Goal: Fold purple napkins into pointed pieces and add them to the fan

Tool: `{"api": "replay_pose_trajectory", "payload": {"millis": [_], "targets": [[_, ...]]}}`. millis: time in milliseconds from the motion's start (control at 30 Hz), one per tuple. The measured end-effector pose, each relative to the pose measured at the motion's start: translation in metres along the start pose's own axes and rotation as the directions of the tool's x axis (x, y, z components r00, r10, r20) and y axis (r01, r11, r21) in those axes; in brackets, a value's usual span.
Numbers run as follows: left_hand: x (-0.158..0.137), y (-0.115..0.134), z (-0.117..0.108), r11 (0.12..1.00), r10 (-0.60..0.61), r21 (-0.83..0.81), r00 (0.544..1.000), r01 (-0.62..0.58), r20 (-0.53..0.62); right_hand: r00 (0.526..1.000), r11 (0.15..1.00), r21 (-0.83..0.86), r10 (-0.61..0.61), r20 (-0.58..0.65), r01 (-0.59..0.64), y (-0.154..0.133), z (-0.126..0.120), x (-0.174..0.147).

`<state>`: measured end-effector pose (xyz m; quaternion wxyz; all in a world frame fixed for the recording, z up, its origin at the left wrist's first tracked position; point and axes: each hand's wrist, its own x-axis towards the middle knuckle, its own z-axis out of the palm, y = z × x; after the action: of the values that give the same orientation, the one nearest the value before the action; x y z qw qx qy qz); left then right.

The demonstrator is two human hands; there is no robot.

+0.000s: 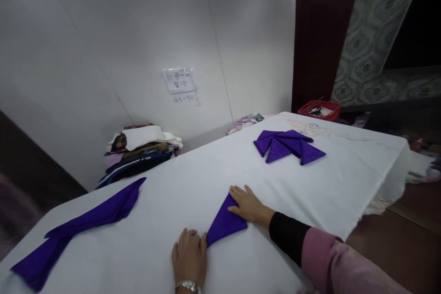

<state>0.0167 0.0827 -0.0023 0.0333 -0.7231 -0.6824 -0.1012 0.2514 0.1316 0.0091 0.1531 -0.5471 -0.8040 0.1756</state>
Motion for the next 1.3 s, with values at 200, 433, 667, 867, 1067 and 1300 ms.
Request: {"api": "replay_pose_trajectory", "payload": {"millis": [200, 433, 667, 867, 1067, 1300], "targets": [[0.002, -0.005, 0.003, 1.000, -0.027, 0.015, 0.999, 0.027, 0.036, 1.000, 1.000, 0.016, -0.013, -0.019, 0.013, -0.002, -0.002, -0.001], [0.004, -0.026, 0.010, 0.992, -0.111, -0.056, 0.994, 0.112, 0.021, 1.000, 1.000, 0.017, -0.009, -0.020, 0.009, -0.002, -0.002, -0.001], [0.006, 0.017, 0.003, 0.979, 0.152, -0.135, 0.988, -0.153, -0.020, 0.999, 1.000, 0.024, -0.011, -0.032, 0.012, -0.001, 0.000, -0.001], [-0.001, 0.031, 0.017, 0.955, 0.295, -0.095, 0.939, -0.282, 0.176, 1.000, 1.000, 0.010, 0.001, -0.031, 0.000, -0.002, -0.001, -0.001], [-0.002, 0.032, 0.006, 0.958, 0.286, -0.048, 0.929, -0.283, 0.236, 1.000, 1.000, 0.005, 0.008, -0.017, -0.008, -0.001, -0.001, -0.001], [0.002, 0.038, -0.005, 0.958, 0.257, 0.041, 0.911, -0.284, 0.322, 1.000, 1.000, 0.006, 0.012, -0.025, -0.012, -0.003, -0.001, 0.001]]}}
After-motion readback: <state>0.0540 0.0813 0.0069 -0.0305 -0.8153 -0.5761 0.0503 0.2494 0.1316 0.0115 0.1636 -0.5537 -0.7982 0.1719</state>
